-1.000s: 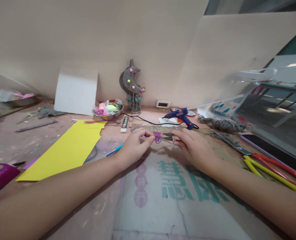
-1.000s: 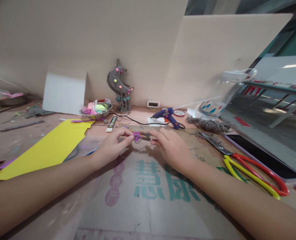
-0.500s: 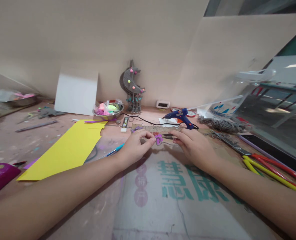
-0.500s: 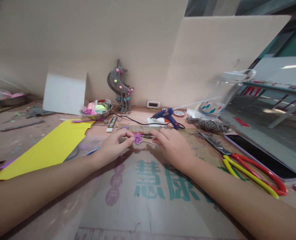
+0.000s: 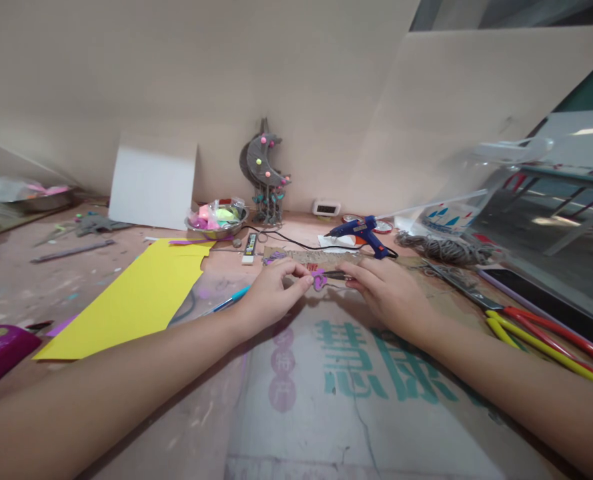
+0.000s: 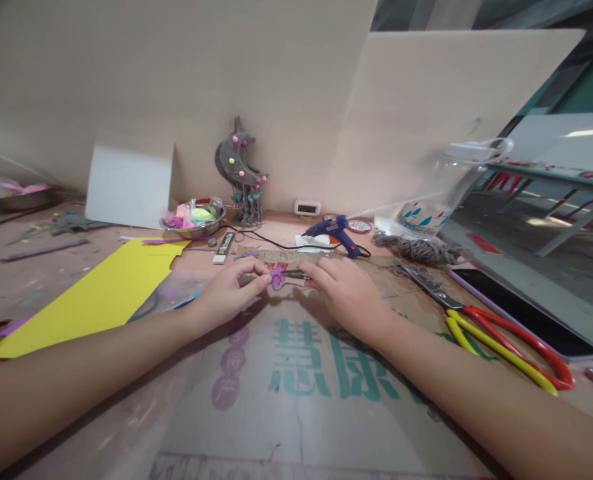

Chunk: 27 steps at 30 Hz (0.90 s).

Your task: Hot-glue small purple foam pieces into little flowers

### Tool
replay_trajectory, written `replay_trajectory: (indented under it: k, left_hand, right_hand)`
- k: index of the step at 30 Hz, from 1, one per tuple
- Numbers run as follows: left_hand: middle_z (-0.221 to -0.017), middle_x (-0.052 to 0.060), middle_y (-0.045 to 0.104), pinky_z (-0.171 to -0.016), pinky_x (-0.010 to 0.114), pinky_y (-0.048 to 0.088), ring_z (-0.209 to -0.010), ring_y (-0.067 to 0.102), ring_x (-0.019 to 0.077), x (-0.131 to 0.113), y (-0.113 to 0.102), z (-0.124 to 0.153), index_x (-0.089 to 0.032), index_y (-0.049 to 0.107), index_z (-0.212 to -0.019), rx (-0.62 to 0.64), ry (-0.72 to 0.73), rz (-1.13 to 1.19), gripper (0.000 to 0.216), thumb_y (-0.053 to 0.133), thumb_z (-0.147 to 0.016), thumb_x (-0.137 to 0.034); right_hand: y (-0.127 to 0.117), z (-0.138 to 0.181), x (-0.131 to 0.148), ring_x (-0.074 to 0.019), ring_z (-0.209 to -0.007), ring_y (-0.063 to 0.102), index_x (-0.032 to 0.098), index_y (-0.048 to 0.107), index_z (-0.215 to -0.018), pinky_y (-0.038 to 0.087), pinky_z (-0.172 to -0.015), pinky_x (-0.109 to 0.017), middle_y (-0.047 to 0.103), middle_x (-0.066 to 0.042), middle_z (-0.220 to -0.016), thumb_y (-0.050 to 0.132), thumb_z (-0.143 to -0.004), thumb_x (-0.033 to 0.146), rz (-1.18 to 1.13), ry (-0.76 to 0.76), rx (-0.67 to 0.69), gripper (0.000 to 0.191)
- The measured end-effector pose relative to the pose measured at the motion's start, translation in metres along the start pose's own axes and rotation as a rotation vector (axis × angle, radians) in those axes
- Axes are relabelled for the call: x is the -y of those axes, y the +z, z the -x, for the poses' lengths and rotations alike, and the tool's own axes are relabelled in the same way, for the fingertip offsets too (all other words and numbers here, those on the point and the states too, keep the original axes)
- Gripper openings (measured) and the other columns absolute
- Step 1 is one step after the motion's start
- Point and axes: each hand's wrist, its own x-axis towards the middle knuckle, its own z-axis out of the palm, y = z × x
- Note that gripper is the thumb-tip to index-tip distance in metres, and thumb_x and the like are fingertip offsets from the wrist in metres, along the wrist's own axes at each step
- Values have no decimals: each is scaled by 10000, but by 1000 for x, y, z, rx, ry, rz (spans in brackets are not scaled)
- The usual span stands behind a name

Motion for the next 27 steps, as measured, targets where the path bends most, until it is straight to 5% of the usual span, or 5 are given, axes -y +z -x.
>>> replay_trajectory:
  k: [15,27]
  left_hand:
    - [-803,11,631,-781,270,416,-809,578,160,2,1,0,-171,579,-758,1,-37,20,160,497,-835,-285]
    - [-820,23,618,-813,299,400,-846,557,169,2,2,0,-167,577,-764,-8,68,-56,131,502,-840,-242]
  right_hand:
    - [-2,-1,3,-205,-782,542,132,564,-1133,445,-705,-317,613,-98,-876,401,-918,208,-82,41,-27,280]
    - [-2,1,7,-206,-790,545,131,575,-1134,443,-704,-313,601,-91,-855,402,-923,235,-120,18,24,291]
